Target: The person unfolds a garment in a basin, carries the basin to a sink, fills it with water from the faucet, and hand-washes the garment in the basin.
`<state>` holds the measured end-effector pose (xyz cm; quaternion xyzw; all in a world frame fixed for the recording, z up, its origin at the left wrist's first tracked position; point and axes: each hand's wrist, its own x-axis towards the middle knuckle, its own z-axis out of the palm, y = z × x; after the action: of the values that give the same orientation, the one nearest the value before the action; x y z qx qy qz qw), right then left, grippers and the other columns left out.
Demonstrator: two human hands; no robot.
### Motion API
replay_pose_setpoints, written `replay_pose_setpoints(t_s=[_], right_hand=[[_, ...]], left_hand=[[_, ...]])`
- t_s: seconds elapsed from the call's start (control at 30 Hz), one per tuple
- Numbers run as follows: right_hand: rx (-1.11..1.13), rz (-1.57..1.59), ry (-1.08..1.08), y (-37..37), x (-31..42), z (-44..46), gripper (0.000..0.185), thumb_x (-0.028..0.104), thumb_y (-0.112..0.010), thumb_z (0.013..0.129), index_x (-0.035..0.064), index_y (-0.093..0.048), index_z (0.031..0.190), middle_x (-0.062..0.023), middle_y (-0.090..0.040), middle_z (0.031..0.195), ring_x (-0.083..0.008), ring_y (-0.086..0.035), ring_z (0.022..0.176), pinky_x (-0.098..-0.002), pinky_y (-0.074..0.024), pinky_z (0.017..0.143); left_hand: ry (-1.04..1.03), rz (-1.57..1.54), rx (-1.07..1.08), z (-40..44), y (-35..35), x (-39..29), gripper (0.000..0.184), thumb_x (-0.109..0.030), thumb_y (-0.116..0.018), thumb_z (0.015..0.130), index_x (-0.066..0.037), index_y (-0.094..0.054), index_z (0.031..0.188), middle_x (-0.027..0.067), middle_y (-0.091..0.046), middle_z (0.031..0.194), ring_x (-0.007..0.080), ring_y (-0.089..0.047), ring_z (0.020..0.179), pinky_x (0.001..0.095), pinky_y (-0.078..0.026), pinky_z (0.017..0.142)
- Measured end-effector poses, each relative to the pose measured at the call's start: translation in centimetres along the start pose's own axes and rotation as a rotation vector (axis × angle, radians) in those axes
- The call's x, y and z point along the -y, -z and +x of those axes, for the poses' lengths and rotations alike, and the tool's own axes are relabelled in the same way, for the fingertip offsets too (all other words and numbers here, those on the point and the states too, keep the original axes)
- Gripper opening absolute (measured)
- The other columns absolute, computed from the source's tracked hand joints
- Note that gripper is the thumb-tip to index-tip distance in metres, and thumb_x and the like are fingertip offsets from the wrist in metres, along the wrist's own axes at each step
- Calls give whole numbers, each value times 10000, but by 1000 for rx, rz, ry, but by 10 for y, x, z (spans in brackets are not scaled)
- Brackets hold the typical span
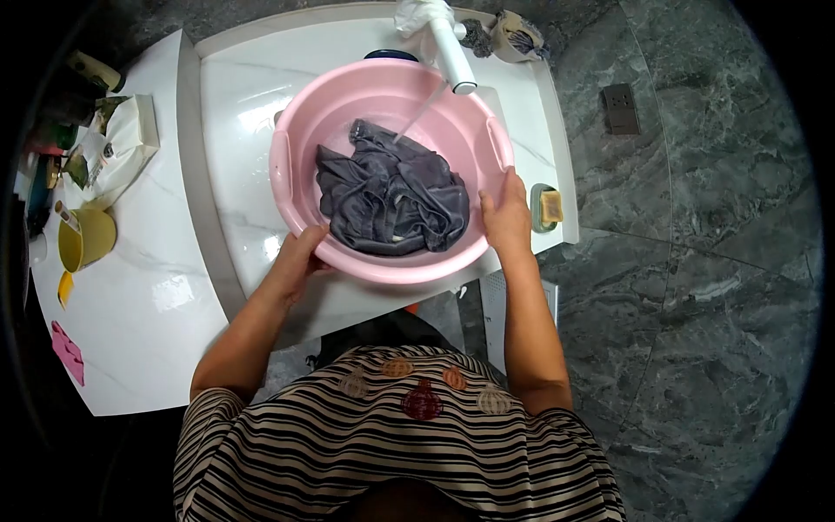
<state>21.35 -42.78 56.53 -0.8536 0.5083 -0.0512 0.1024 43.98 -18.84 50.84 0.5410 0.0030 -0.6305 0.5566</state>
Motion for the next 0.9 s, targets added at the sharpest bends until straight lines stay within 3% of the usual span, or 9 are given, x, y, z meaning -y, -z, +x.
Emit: replay_pose_setpoints(t_s=[0.2,0.33,0.4,0.9], right_hand=[[7,0,-34,-3,-1,0,619,262,-571,843,6,-324,1349,-228,-419,1311,-370,-439,1188,-397,-370,983],[6,18,-31,-3,-3,0,619,270,-563,847,3,-323,1351,-230,-420,1311,-369,-439,1189,-397,-369,984],[-1,27,-20,-4,-3,-1,609,270,-557,851,-2,-331,1347,-232,-419,1312,-367,-434,1196,-393,-362,992],[-2,71,7,-6,-5,-2,595,263,-545,862,-36,-340,1334,-256,-421,1301,-379,-423,1202,-388,-349,1002]], left_hand=[[-37,53,-5,1,0,0,385,-377,-531,827,-29,-532,992,52,-575,804,116,-540,644,234,-414,523],[-53,29,-8,1,-1,1,383,-379,-534,825,-32,-534,987,51,-575,790,110,-526,619,229,-401,511],[-36,14,3,0,0,-1,398,-423,-608,780,-64,-519,929,22,-535,750,105,-509,602,233,-433,539],[-25,33,-26,-3,-2,-7,327,-382,-609,790,-72,-515,839,10,-494,649,89,-442,519,236,-374,473]])
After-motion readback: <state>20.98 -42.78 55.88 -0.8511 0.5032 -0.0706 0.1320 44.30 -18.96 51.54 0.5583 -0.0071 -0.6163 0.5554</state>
